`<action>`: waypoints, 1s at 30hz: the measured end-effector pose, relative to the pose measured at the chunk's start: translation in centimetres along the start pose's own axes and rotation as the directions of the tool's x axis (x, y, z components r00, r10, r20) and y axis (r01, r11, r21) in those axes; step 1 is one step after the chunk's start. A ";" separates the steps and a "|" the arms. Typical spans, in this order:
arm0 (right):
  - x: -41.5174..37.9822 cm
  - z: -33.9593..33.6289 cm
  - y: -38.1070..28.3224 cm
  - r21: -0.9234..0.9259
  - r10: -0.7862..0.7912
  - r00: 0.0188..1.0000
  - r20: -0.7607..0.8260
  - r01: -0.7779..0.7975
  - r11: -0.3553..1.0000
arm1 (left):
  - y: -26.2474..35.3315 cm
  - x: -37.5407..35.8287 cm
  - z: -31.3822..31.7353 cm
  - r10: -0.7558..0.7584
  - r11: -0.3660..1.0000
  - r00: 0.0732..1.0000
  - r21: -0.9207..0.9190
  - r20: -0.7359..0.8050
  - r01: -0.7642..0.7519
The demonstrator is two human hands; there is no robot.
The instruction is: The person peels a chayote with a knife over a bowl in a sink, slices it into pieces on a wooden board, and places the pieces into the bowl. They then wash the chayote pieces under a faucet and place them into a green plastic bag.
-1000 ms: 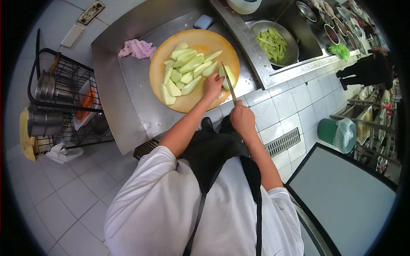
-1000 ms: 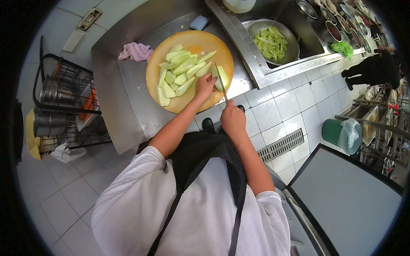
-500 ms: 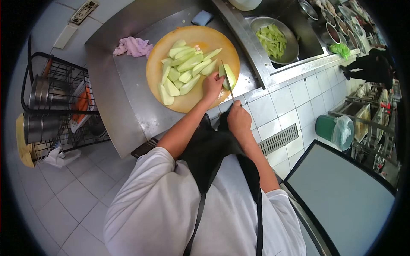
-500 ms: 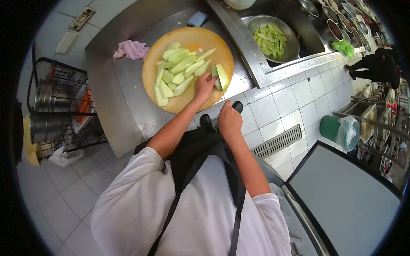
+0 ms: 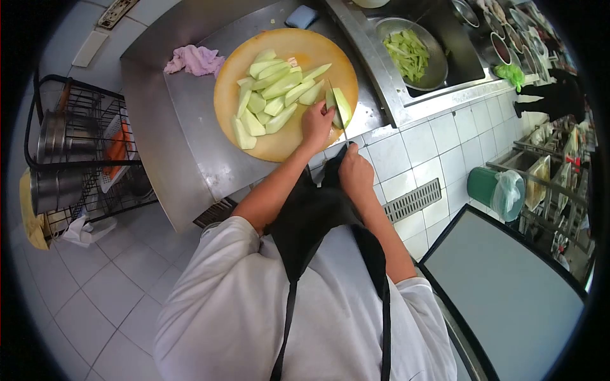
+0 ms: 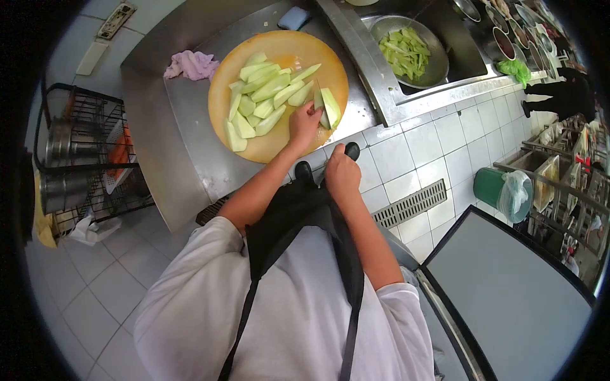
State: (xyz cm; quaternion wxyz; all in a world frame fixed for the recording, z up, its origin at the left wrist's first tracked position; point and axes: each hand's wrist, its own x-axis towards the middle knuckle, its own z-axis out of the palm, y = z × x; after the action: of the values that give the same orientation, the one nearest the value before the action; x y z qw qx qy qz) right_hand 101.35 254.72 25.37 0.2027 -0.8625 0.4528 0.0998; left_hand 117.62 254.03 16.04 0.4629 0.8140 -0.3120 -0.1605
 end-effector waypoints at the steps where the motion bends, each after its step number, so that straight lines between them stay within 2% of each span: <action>1: 0.2 -0.3 -0.2 -0.003 0.009 1.000 0.009 -0.009 1.000 | 0.5 0.0 -0.2 -0.040 0.999 0.999 -0.018 0.026 0.040; 3: 0.5 -0.7 -0.1 -0.003 0.012 1.000 0.004 -0.012 1.000 | 0.8 0.2 -0.3 -0.115 0.992 0.991 -0.048 0.075 0.119; 6: 0.5 -0.7 -0.2 -0.001 -0.001 1.000 0.005 0.001 1.000 | 0.3 0.1 -0.1 -0.146 0.983 0.987 -0.100 0.073 0.153; 11: 1.1 -0.1 -0.1 0.009 0.014 1.000 -0.008 -0.014 1.000 | 0.6 0.4 -0.5 -0.098 0.995 0.993 -0.012 0.071 0.099; 12: 1.6 0.6 0.3 0.033 -0.018 0.999 -0.030 0.019 0.999 | 0.7 0.2 -0.5 -0.079 0.997 0.994 0.015 0.071 0.078; 15: 3.3 2.6 1.3 0.101 -0.087 0.992 -0.094 0.097 0.990 | 0.3 0.4 -0.6 -0.169 0.982 0.980 -0.071 0.106 0.177; 18: 3.5 3.3 2.2 0.139 -0.103 0.989 -0.104 0.117 0.983 | 0.3 0.6 -0.9 -0.147 0.989 0.985 0.002 0.086 0.148; 21: 3.8 2.9 2.8 0.183 -0.129 0.986 -0.108 0.147 0.972 | 0.7 0.1 -0.7 -0.063 0.978 0.996 0.200 0.062 0.049; 25: 3.2 1.7 2.5 0.244 -0.124 0.988 -0.089 0.143 0.959 | 1.4 0.1 -1.8 -0.102 0.955 0.993 0.286 0.056 0.082; 28: 1.8 0.2 2.0 0.280 -0.110 0.987 -0.116 0.139 0.950 | 1.7 1.0 -5.0 -0.221 0.924 0.920 0.372 0.322 0.092; 30: 0.6 -0.3 2.3 0.318 -0.108 0.981 -0.163 0.156 0.935 | 0.9 0.8 -7.0 -0.183 0.908 0.890 0.418 0.417 -0.009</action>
State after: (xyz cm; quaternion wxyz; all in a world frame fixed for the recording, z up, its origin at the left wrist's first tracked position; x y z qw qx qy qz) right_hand 99.81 252.96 24.82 0.3172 -0.8499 0.4175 -0.0532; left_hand 121.78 257.74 20.43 0.1902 0.8470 -0.3988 -0.2955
